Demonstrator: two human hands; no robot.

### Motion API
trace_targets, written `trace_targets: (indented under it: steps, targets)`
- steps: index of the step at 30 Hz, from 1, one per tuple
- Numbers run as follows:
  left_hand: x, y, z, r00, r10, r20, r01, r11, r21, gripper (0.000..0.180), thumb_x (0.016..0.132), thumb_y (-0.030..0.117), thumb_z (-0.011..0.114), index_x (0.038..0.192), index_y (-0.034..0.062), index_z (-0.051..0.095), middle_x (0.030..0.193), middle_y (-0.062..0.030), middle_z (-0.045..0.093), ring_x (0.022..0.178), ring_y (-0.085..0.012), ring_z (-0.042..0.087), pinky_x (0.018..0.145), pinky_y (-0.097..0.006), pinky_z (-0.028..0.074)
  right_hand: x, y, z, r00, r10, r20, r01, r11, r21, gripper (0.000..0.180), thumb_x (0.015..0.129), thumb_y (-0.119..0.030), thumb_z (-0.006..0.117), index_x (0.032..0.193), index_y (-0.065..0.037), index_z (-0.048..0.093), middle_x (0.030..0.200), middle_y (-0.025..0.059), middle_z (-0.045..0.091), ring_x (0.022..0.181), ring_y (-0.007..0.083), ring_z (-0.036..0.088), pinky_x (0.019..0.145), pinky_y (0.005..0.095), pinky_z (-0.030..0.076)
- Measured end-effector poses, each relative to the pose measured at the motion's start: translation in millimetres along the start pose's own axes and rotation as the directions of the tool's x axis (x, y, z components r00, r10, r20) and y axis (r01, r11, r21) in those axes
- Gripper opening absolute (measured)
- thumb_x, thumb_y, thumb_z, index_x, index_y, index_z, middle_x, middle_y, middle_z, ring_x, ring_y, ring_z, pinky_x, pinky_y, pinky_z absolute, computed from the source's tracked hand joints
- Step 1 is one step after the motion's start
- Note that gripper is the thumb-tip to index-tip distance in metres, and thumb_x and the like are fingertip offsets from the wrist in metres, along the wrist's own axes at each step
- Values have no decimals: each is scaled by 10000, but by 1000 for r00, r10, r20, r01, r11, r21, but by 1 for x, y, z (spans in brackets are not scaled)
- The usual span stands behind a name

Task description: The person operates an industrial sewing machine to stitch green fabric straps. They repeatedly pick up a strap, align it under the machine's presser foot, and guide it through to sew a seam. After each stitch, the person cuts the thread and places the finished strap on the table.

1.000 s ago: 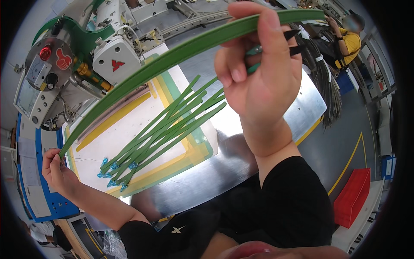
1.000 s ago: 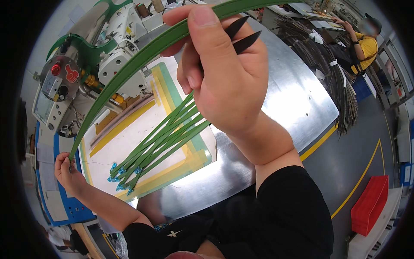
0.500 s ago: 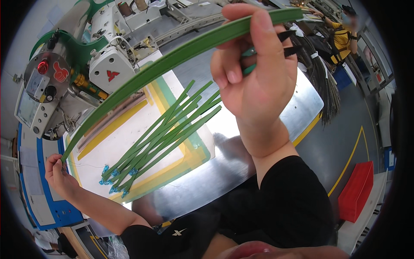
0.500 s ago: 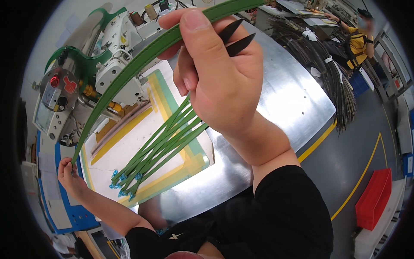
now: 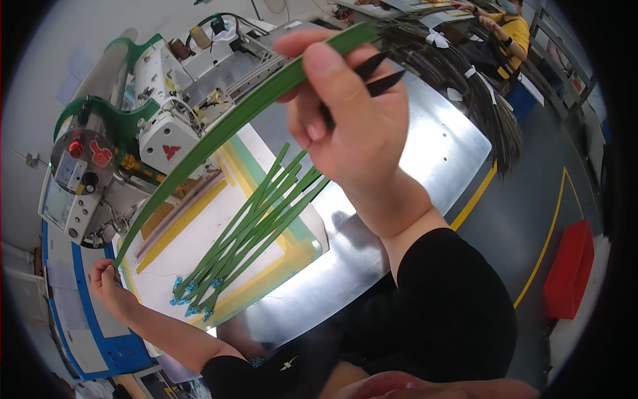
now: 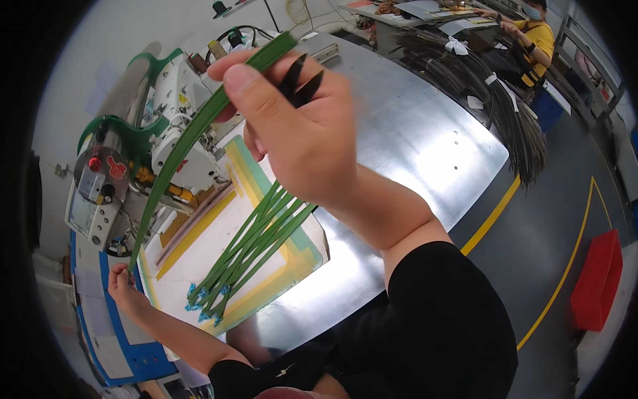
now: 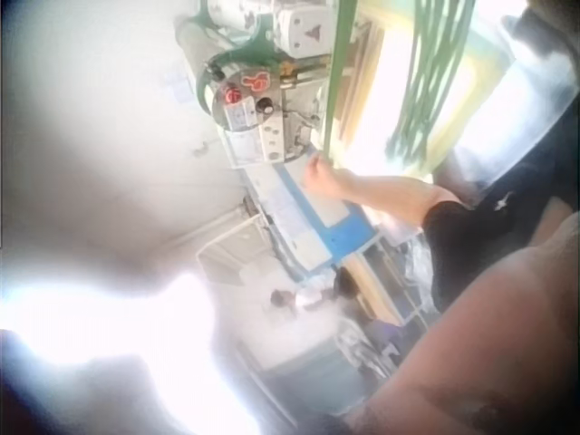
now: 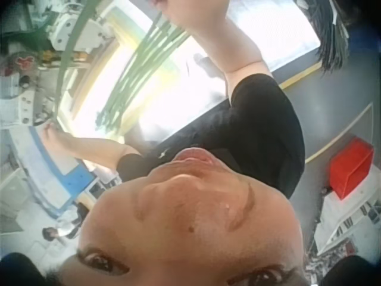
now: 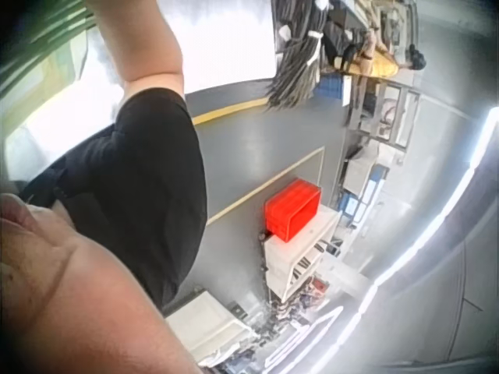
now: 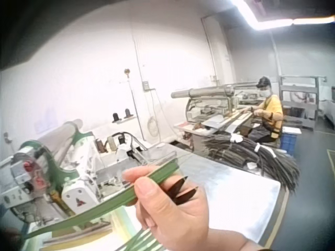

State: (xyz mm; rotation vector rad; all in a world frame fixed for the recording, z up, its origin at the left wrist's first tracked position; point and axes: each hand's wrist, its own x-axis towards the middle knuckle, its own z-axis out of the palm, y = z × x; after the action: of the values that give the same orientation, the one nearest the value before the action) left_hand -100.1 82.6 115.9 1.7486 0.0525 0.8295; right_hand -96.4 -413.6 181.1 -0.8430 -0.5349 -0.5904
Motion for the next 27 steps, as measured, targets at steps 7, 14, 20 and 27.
trace_targets:
  steps: [7, 14, 20, 27]
  targets:
    - [0, 2, 19, 999, 30, 17, -31, 996, 80, 88, 896, 38, 597, 898, 12, 681, 783, 40, 567, 664, -38, 380, 617, -225, 278, 8, 10, -5, 994, -54, 90, 58, 997, -43, 247, 1058, -170, 629, 1184, 32, 697, 745, 45, 645, 553, 43, 487, 505, 223, 397]
    - [9, -3, -4, 1000, -6, 30, 4, 998, 67, 85, 909, 44, 606, 907, 18, 688, 806, 40, 581, 689, -42, 402, 641, -222, 299, 8, 6, 0, 999, -42, 17, 43, 996, -83, 214, 1030, -136, 665, 1154, 32, 710, 692, 24, 608, 535, 48, 479, 493, 230, 396]
    - [17, -43, -33, 961, -158, 225, 136, 985, 109, 129, 935, 86, 688, 1006, -18, 715, 822, 15, 600, 752, -66, 480, 678, -243, 360, 23, 43, -17, 995, 66, -76, -95, 862, -498, 189, 975, -160, 754, 1073, 1, 738, 803, 39, 693, 531, 31, 458, 484, 211, 343]
    - [-28, -82, -111, 730, -431, 530, 308, 900, 307, 117, 960, 104, 695, 989, -9, 709, 831, 32, 611, 795, -49, 500, 709, -220, 374, -48, 81, -40, 793, 585, -172, -524, 510, -682, 216, 908, -205, 822, 974, -22, 729, 767, 38, 690, 494, 11, 411, 459, 197, 281]
